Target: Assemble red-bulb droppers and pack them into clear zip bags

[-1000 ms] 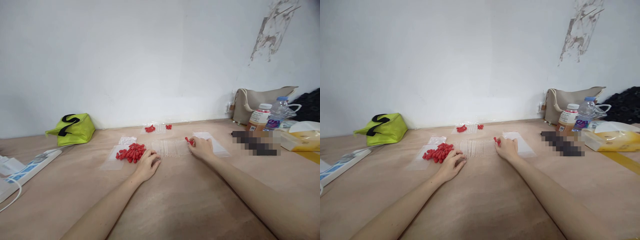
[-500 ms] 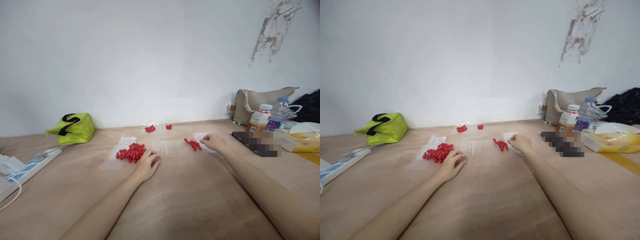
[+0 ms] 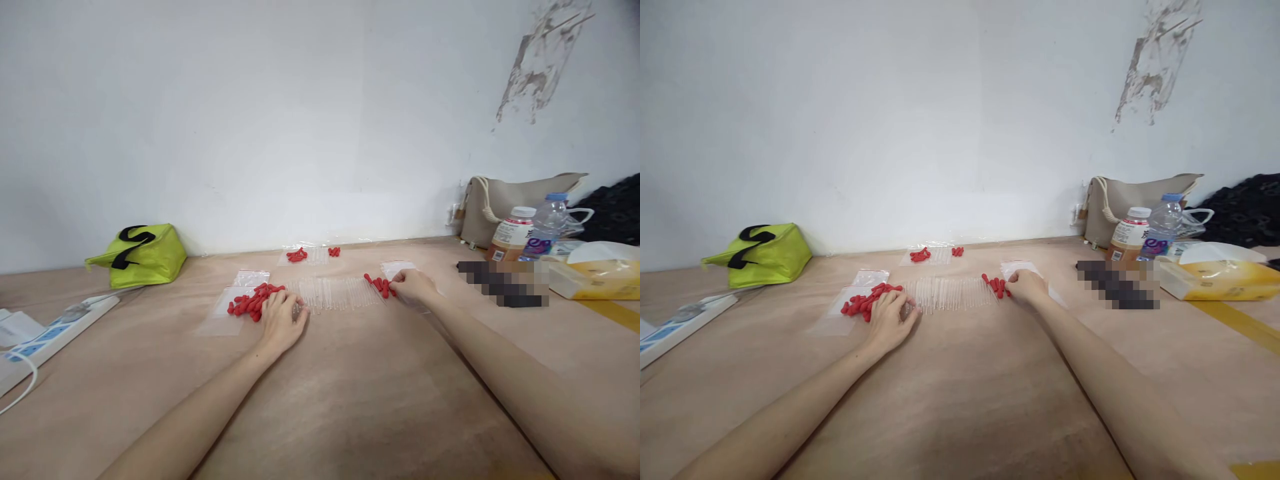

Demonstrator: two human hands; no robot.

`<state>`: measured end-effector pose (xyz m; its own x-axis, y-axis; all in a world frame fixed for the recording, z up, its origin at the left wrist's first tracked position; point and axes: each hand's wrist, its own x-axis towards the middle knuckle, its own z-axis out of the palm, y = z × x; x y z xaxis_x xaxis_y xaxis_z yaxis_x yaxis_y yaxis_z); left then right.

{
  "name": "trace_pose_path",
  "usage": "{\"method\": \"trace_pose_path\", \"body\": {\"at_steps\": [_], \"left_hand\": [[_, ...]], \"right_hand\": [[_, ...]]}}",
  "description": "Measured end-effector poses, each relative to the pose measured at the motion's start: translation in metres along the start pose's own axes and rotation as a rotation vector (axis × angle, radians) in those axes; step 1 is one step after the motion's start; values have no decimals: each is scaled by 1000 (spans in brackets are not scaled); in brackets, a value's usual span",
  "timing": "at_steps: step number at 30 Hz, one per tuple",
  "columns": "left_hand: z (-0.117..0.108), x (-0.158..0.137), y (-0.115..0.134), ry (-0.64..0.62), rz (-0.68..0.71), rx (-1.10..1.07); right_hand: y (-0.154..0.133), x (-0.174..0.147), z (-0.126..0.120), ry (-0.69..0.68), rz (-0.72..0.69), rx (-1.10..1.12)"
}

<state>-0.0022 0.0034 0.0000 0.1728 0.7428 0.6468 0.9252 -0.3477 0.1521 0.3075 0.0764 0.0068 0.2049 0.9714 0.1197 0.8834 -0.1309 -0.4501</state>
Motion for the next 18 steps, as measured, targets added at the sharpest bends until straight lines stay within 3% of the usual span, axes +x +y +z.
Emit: {"method": "trace_pose_path", "body": {"at_steps": [2,5,12,18], "left_hand": [[-2,9,1,-11,15,38],[0,34,3,-141,-17,104],[39,105,-2,-367,-365,166],[68,130,-5,-446,-532,192]], "right_hand": [[-3,-2,1,7,16,27],[-5,-4,4,23,15,63],[-5,-3,6,92,3,61],[-6,-4,5,92,-14,65]]}}
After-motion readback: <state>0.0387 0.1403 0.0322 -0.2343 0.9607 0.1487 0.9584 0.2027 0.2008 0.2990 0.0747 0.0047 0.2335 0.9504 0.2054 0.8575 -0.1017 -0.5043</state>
